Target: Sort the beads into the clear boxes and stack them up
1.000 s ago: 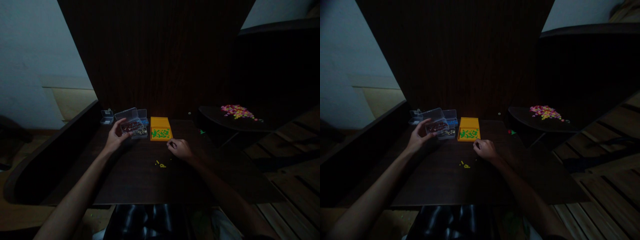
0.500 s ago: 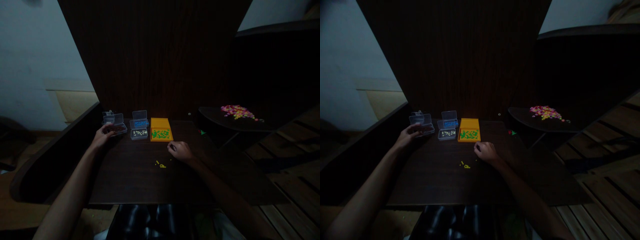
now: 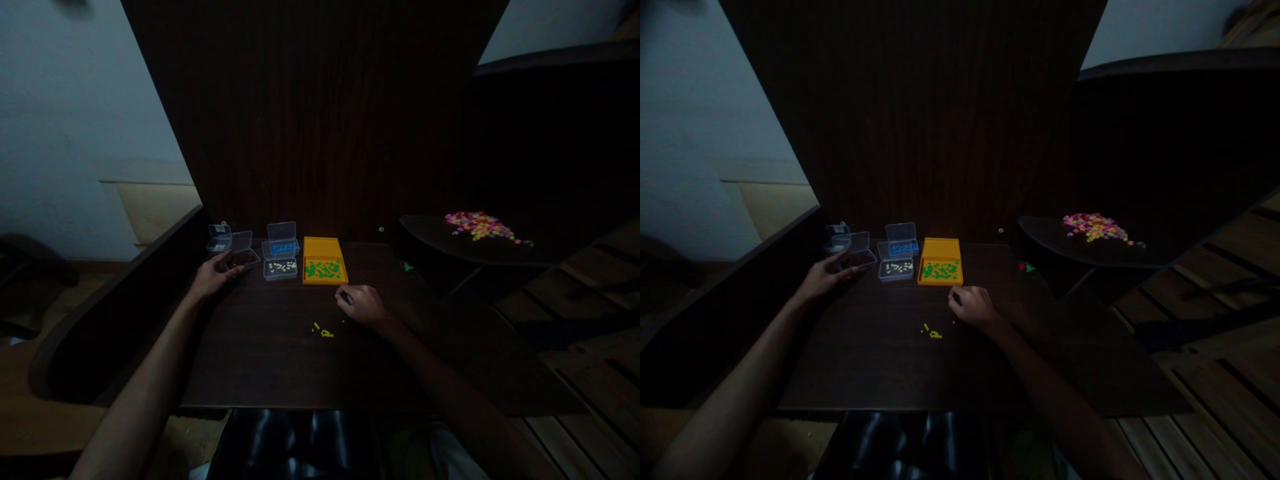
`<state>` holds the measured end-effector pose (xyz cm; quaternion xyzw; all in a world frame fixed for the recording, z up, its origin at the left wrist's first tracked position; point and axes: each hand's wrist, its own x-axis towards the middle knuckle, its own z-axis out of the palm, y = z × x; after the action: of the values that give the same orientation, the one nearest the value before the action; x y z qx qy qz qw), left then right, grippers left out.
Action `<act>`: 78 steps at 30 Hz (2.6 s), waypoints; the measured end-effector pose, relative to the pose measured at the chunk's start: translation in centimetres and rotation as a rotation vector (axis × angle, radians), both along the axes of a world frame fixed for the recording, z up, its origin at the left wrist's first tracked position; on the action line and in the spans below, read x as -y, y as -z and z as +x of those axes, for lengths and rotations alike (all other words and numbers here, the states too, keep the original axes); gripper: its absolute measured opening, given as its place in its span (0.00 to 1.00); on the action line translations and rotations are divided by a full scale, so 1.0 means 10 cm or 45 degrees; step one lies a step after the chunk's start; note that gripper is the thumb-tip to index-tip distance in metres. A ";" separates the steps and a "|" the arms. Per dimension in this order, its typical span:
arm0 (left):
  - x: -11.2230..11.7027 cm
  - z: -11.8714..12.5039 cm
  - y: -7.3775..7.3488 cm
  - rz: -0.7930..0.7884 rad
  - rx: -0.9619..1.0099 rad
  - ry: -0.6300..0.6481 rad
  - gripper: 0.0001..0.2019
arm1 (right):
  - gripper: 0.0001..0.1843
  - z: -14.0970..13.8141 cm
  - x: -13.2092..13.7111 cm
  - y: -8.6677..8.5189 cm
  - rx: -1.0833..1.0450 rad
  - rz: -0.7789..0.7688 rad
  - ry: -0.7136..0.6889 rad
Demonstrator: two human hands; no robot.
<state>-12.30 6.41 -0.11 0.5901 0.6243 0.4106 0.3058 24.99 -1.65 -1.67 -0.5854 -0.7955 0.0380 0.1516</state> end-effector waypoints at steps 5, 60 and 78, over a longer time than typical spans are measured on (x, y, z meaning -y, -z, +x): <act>-0.04 -0.04 0.06 0.063 -0.296 0.082 0.41 | 0.13 0.00 0.00 0.01 0.026 0.030 -0.031; -0.47 -0.47 0.22 0.260 -1.191 -0.036 0.26 | 0.12 -0.07 0.02 -0.04 0.143 -0.096 -0.066; 0.10 -0.53 0.08 0.250 -0.949 0.173 0.15 | 0.12 -0.07 0.02 -0.02 0.138 -0.096 -0.065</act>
<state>-17.63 5.41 -0.92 0.7653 0.6097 0.2047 0.0265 24.32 -1.86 -1.49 -0.5715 -0.8152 0.0400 0.0852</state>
